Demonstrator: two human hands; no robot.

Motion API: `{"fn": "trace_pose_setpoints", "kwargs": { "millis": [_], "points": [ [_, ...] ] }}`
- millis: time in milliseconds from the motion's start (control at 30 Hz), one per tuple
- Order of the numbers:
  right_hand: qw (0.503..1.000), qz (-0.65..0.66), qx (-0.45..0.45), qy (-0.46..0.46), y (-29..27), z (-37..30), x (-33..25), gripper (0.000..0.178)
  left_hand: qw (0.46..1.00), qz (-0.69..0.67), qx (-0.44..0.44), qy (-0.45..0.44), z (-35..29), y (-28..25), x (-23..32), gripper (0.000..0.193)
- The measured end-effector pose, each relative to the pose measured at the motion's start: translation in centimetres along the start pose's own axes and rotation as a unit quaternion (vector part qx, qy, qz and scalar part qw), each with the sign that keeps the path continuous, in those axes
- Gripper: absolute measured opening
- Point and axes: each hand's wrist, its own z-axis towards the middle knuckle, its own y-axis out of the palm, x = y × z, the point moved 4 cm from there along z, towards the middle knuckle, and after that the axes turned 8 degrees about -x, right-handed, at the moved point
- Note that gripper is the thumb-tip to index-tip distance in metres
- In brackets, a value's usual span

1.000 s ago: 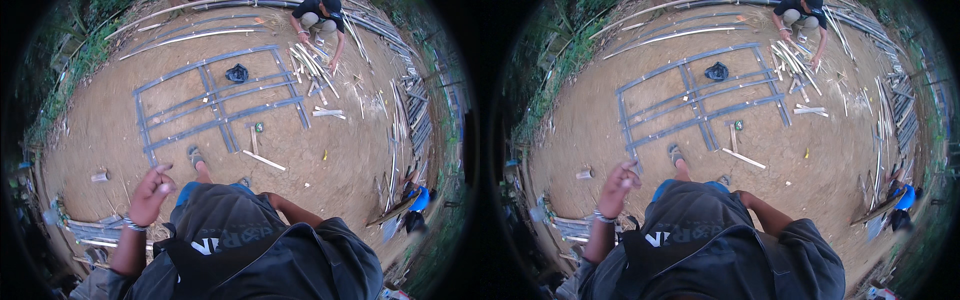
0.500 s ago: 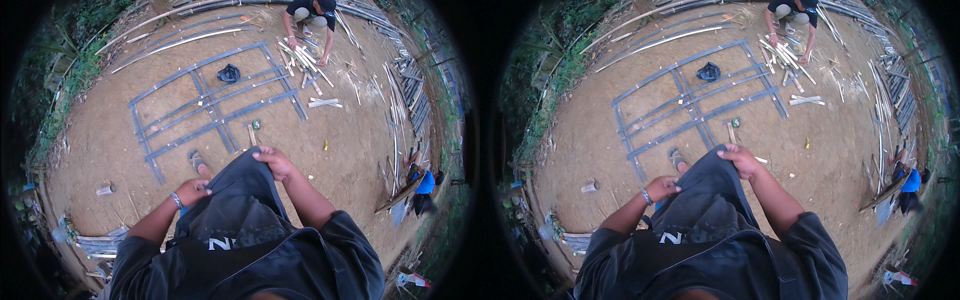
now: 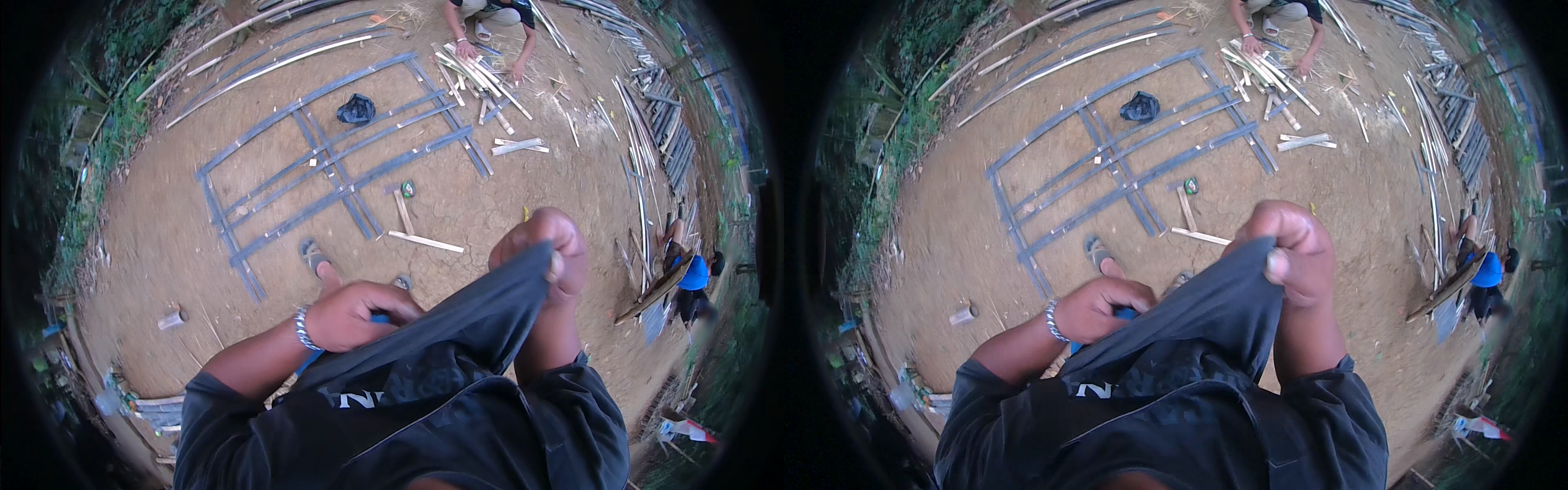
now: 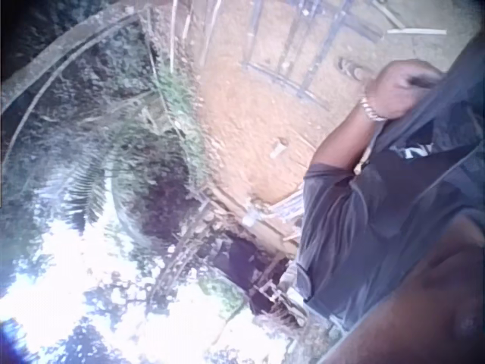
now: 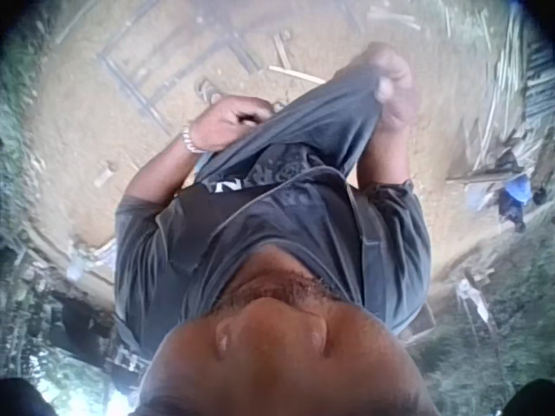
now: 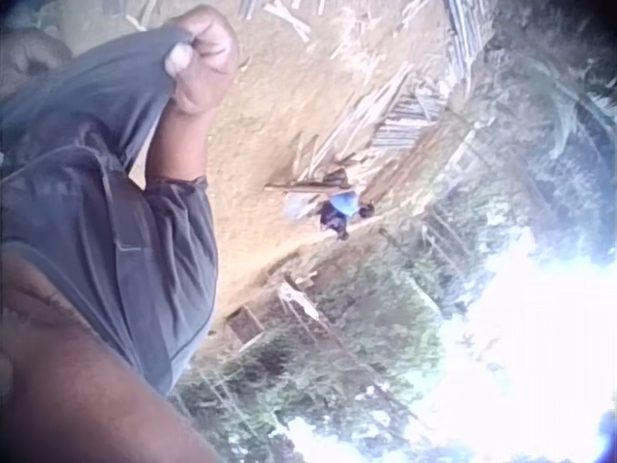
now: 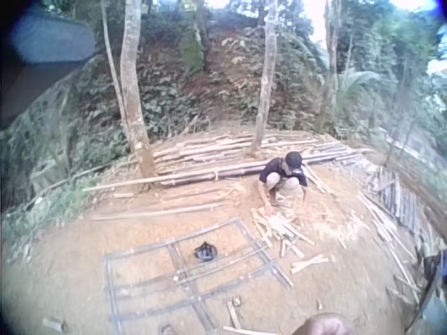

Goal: The person constructs a rectangular bamboo frame on the ground. They use a hammer to drive nails into the intersections of the bamboo strips to secure the structure. The person also arranges additional bamboo pieces to form a grid pattern within the frame.

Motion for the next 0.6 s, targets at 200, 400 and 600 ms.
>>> {"fn": "trace_pose_setpoints", "kwargs": {
  "millis": [200, 400, 600],
  "points": [
    [0.990, -0.088, 0.039, 0.102, -2.9, -4.5, 0.5, 0.023, 0.932, -0.354, 0.029, -0.076, 2.8, 4.5, 1.4, 0.034],
    [0.968, -0.028, -0.214, 0.128, 1.8, -4.6, 1.2, 0.029, 0.972, -0.149, -0.088, 0.160, 3.9, 7.1, 6.1, 0.036],
    [0.945, -0.001, -0.318, 0.070, 3.6, -5.7, 0.2, 0.026, 0.924, -0.173, -0.026, 0.339, 3.7, 12.2, 6.8, 0.042]
  ]
}}
